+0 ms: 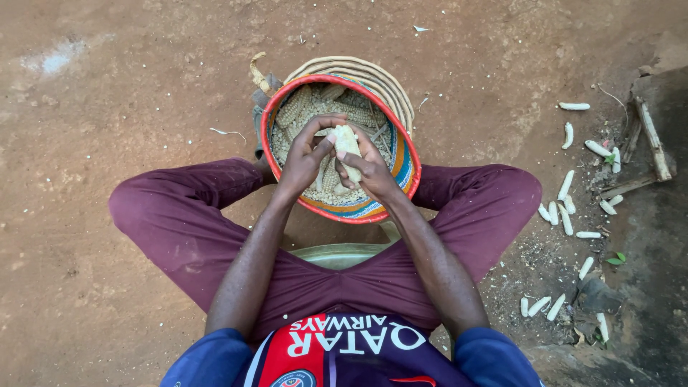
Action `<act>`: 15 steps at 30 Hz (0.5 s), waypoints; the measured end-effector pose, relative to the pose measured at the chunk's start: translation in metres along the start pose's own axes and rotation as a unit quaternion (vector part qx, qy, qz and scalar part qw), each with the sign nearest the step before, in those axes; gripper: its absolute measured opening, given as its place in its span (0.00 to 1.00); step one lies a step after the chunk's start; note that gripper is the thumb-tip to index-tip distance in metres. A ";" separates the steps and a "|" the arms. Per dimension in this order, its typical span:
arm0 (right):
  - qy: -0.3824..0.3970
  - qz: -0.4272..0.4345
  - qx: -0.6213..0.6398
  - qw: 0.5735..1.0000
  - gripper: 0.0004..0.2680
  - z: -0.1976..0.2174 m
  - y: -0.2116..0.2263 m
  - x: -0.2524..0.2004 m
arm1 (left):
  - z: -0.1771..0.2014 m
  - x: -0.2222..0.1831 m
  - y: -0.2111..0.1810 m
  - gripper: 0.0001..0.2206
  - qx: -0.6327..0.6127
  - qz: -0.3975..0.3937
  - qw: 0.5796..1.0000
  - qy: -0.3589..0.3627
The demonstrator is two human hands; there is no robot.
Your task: Shelling corn kernels from the cob into a woven basket by hand
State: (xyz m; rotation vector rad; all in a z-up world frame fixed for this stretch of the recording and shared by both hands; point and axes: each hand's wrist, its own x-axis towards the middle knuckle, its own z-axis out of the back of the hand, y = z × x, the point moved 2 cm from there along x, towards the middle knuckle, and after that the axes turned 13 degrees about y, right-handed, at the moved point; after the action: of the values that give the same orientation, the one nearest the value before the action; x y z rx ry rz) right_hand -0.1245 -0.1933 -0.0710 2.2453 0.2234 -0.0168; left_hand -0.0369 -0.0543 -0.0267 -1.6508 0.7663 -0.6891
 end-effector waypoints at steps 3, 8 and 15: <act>-0.010 0.000 -0.016 1.000 0.18 -0.006 0.006 0.002 | -0.001 0.000 0.002 0.14 -0.009 0.004 1.000 0.003; 0.003 0.000 0.019 1.000 0.20 -0.002 -0.003 -0.001 | 0.004 0.000 0.007 0.14 0.002 0.006 1.000 0.002; -0.030 -0.002 0.014 0.999 0.17 -0.007 0.008 0.000 | -0.004 0.000 0.001 0.14 0.004 -0.009 1.000 0.001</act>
State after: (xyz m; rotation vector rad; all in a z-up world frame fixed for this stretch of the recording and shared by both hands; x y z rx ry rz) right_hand -0.1233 -0.1923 -0.0607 2.2687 0.1963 -0.0898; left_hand -0.0396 -0.0570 -0.0271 -1.6513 0.7508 -0.7062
